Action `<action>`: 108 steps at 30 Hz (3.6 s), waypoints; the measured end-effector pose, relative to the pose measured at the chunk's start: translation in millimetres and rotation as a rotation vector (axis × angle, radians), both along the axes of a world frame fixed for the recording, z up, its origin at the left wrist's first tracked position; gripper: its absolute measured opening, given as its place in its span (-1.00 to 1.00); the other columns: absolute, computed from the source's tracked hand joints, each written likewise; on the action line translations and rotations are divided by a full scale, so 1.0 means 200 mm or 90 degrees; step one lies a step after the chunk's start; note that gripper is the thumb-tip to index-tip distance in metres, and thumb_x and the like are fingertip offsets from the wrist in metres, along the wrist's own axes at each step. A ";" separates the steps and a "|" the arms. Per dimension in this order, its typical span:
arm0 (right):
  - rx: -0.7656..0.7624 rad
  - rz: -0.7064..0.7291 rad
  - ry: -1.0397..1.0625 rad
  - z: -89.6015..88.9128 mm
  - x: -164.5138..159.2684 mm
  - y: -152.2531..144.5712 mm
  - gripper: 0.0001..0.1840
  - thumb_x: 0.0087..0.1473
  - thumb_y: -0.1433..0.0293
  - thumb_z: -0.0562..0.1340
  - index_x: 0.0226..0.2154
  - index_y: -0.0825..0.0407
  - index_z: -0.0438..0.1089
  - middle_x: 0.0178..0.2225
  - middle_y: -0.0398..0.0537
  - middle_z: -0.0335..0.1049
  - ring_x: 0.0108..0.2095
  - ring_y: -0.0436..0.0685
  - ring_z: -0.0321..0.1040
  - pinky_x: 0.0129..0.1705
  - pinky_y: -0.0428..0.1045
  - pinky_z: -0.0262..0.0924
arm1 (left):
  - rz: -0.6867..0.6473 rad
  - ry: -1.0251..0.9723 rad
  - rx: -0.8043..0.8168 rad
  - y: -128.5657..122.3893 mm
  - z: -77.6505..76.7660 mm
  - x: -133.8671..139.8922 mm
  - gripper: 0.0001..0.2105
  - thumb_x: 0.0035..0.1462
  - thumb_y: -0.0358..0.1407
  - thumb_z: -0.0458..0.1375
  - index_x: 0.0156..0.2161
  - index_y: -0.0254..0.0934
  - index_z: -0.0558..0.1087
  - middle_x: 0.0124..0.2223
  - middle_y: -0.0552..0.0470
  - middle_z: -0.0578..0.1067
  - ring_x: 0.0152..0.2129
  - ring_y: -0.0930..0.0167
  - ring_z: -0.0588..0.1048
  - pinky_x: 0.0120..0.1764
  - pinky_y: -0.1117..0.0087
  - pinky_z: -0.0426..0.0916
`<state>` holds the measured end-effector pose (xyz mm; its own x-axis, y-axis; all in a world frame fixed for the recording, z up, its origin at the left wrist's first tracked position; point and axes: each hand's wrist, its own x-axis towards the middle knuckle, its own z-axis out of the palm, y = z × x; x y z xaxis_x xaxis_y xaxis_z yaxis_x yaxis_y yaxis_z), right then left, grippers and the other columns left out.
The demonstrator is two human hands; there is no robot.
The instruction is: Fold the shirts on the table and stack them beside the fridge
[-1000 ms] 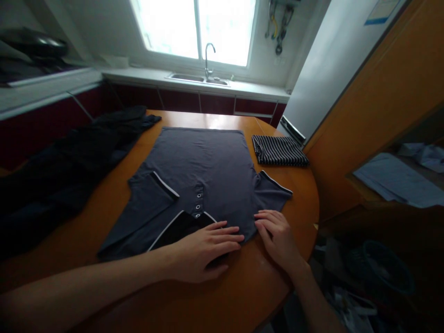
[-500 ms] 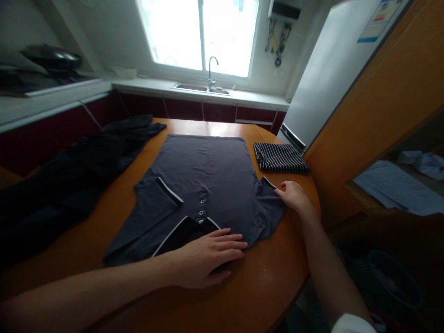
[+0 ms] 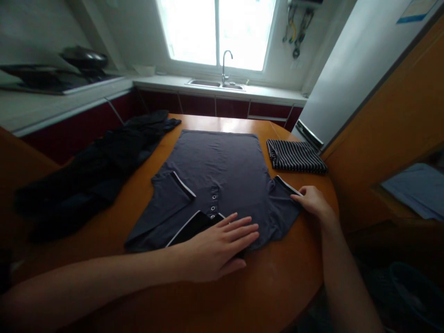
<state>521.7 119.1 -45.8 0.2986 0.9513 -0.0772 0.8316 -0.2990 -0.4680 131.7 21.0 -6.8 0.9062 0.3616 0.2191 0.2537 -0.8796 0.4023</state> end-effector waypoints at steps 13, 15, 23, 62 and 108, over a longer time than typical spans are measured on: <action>0.174 -0.065 0.138 0.03 -0.10 -0.01 -0.77 -0.07 0.21 0.29 -0.53 0.05 0.43 -0.49 0.01 0.47 -0.46 0.15 0.38 -0.46 -0.02 0.17 | -0.082 0.042 0.002 -0.01 -0.13 0.00 -0.48 0.39 -0.15 0.04 0.39 -0.04 0.13 0.41 0.01 0.19 0.39 0.17 0.02 0.36 -0.09 -0.11; 0.185 -0.047 0.190 0.05 -0.14 -0.02 -0.74 -0.09 0.18 0.31 -0.52 0.05 0.43 -0.50 -0.02 0.45 -0.46 0.14 0.37 -0.46 -0.03 0.18 | -0.105 0.034 -0.005 0.00 -0.11 0.00 -0.42 0.36 -0.07 0.08 0.41 -0.06 0.09 0.42 -0.04 0.15 0.39 0.13 0.00 0.35 -0.12 -0.10; 0.230 0.015 0.425 0.24 -0.32 -0.08 -0.62 -0.11 0.13 0.39 -0.28 0.01 0.42 -0.43 -0.09 0.47 -0.50 0.06 0.34 -0.54 -0.08 0.18 | 0.062 -0.036 -0.106 0.23 0.08 -0.03 -0.56 0.39 -0.19 0.05 0.31 -0.21 0.27 0.30 -0.13 0.34 0.26 0.25 0.29 0.28 0.23 0.17; 0.017 0.479 0.099 0.09 -0.23 0.42 -0.62 0.13 0.13 0.21 -0.53 0.06 0.43 -0.45 -0.09 0.34 -0.35 0.11 0.23 -0.25 -0.03 0.14 | 0.082 0.150 0.259 0.22 0.07 0.49 -0.86 0.33 -0.37 0.09 -0.02 -0.26 0.35 -0.09 -0.04 0.42 -0.17 0.26 0.40 -0.18 0.24 0.33; -0.005 0.485 0.069 0.08 -0.22 0.44 -0.80 0.15 0.36 0.19 -0.46 0.07 0.44 -0.44 -0.09 0.35 -0.35 0.08 0.24 -0.28 -0.07 0.11 | 0.150 -0.020 -0.298 1.26 -0.07 0.62 -0.73 0.15 -0.24 0.22 -0.10 -0.33 0.36 -0.38 0.11 0.41 -0.46 0.47 0.34 -0.38 0.46 0.25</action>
